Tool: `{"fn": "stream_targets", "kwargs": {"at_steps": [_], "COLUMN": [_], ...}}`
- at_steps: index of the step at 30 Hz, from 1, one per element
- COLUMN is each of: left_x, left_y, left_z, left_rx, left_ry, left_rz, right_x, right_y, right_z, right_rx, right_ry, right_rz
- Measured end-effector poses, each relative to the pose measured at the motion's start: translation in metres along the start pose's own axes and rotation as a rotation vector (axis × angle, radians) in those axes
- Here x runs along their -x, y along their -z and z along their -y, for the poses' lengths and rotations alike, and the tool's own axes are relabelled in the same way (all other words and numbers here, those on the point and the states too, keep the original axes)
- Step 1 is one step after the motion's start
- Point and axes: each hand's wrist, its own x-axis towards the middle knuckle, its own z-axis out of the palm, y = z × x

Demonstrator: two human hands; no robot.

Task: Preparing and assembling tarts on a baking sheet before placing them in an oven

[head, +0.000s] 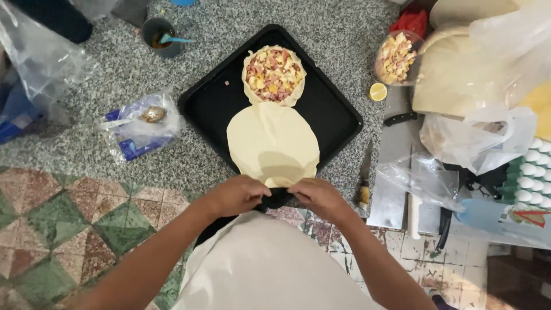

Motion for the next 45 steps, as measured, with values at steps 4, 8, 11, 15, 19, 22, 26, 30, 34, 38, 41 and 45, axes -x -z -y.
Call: {"fn": "stream_targets", "kwargs": {"at_steps": [4, 8, 11, 15, 19, 22, 26, 30, 34, 38, 41, 45], "left_x": [-0.021, -0.033, -0.016, 0.001, 0.004, 0.03, 0.059, 0.054, 0.03, 0.005, -0.003, 0.013], "left_y": [0.065, 0.126, 0.15, 0.158, 0.145, 0.137, 0.135, 0.149, 0.162, 0.177, 0.169, 0.13], "left_z": [0.06, 0.136, 0.191, 0.237, 0.225, 0.206, 0.207, 0.203, 0.163, 0.126, 0.139, 0.152], "left_rx": [-0.132, -0.539, -0.621, -0.776, -0.657, -0.625, -1.039, -1.161, -0.892, -0.684, -0.589, -0.529], "left_ry": [-0.006, 0.258, 0.42, 0.502, 0.566, 0.57, 0.292, 0.312, 0.377, 0.37, 0.384, 0.508], "left_rz": [-0.111, -0.642, -0.695, -0.496, -0.35, -0.319, -0.478, -0.528, -0.489, -0.558, -0.527, -0.199], "right_x": [0.036, 0.028, 0.005, -0.002, -0.002, 0.004, -0.005, -0.011, -0.026, -0.064, -0.098, -0.154], "right_y": [-0.061, -0.079, -0.059, -0.071, -0.055, -0.032, 0.006, 0.052, 0.088, 0.135, 0.151, 0.151], "right_z": [-0.032, 0.002, 0.047, 0.029, -0.032, -0.1, -0.141, -0.123, -0.182, -0.182, -0.206, -0.204], "right_rx": [-0.328, -1.165, -1.213, -0.966, -0.892, -0.635, -0.314, -0.511, -0.171, 0.08, 0.245, 0.234], "right_ry": [-0.295, -0.711, -0.726, -0.767, -0.644, -0.716, -0.76, -0.598, -0.715, -0.558, -0.418, -0.237], "right_rz": [-0.327, -0.386, -0.556, -0.632, -0.742, -0.863, -0.802, -0.789, -0.585, -0.352, -0.278, -0.402]}}
